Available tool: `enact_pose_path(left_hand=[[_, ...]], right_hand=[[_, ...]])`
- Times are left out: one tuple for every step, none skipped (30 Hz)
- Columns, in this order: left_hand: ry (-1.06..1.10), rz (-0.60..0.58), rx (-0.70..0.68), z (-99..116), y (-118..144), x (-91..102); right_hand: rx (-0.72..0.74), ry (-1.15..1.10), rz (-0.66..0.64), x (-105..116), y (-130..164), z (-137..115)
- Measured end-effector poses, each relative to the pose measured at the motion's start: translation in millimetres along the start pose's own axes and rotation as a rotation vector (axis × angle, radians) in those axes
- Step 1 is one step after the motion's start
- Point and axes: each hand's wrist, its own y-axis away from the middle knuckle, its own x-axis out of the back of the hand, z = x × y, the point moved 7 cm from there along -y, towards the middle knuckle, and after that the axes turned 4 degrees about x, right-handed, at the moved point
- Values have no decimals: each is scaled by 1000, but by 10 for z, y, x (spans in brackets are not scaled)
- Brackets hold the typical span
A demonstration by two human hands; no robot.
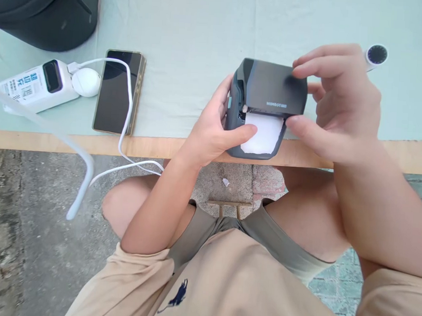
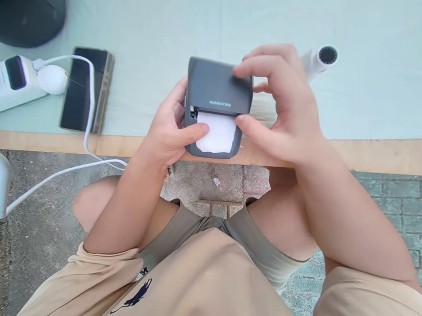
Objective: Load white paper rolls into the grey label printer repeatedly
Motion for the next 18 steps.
enact_pose_path(left_hand=[[-3,-2,6,1,2,-4],[-2,-8,8,4,4,-8],[4,-15,6,9,6,-12],[10,-22,0,14,8,-14],[13,-30,-5,17,8,-16],[12,-36,-10,19,7,-16],[6,-38,-15,19,6,-13],[-6,-38,-21,19,4,-10],[-21,-37,-29,19,2,-7],[-38,-33,-42,21,2,-3],[-52,-29,-58,26,4,-1],[-62,-24,-76,33,7,0],[-70,-22,-88,37,13,-1],[-75,-22,-93,38,19,-5],[-80,-22,-94,38,25,-9],[-86,-23,-97,39,31,-13],[-93,-26,-108,46,36,-16],[-99,-29,-125,56,39,-17]], right_hand=[[3,2,-16,-10,2,7],[15,1,-30,-20,4,8],[35,-7,-47,-34,5,4],[53,-27,-63,-49,5,-2],[57,-57,-72,-63,5,-2],[39,-99,-69,-71,4,9],[5,-149,-55,-75,2,28],[-54,-195,-41,-83,2,60],[-119,-235,-38,-101,5,93],[-176,-272,-55,-133,8,116],[-217,-307,-93,-180,12,125],[-244,-340,-141,-230,16,122],[-264,-368,-184,-276,21,116],[-277,-396,-210,-311,25,108],[-287,-423,-211,-332,27,104],[-300,-452,-195,-344,31,106],[-309,-487,-164,-349,34,110],[-315,-531,-133,-356,39,114]])
